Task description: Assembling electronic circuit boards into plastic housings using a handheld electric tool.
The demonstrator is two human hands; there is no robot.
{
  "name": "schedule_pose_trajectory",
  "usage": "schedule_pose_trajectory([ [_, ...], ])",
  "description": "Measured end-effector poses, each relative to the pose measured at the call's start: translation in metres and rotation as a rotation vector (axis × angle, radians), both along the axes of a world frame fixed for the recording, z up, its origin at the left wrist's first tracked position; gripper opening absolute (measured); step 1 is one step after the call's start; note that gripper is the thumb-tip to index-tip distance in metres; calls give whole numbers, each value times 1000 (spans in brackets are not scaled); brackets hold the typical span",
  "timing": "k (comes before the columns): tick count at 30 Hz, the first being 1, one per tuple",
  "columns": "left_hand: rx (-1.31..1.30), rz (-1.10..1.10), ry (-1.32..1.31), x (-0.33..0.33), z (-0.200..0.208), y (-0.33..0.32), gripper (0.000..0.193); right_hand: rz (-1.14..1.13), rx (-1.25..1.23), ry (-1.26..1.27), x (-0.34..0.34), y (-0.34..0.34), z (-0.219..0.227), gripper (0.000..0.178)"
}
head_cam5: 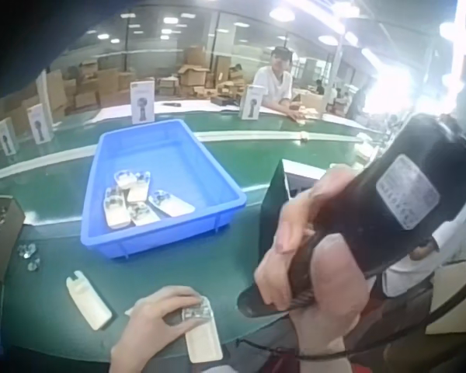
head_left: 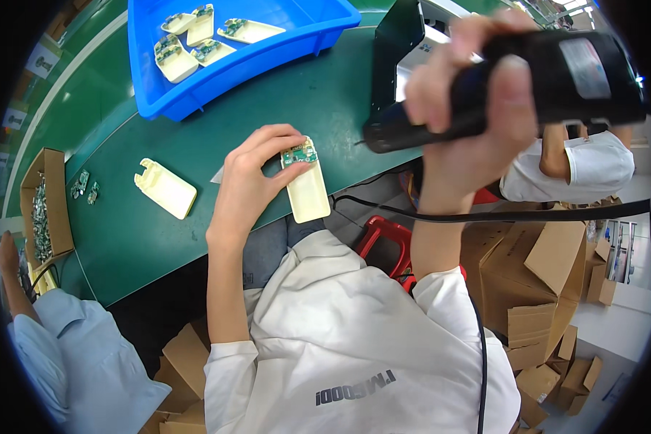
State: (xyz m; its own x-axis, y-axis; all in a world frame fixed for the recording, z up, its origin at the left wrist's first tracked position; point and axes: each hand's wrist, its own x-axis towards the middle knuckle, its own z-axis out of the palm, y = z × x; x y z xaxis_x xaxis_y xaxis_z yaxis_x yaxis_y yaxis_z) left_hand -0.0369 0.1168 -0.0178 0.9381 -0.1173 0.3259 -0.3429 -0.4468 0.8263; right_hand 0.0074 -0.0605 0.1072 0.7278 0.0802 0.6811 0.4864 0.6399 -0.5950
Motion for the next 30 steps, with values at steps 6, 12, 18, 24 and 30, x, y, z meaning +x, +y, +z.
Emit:
schedule_pose_trajectory([
  [6, -5, -4, -32, -3, 2, 2, 29, -153, -485, 24, 2, 26, -24, 37],
  [12, -8, -7, -24, -4, 2, 5, 30, -151, -215, -196, 18, 50, -51, 19],
  [18, -20, -13, -47, -4, 0, 6, 30, -128, -243, -167, 17, 52, -51, 19],
  [24, -17, -10, -29, -6, 1, 5, 30, -184, -250, -200, 16, 55, -55, 18],
  [30, -27, -15, -32, -7, -1, 5, 30, -340, -338, -250, 10, 51, -57, 18],
])
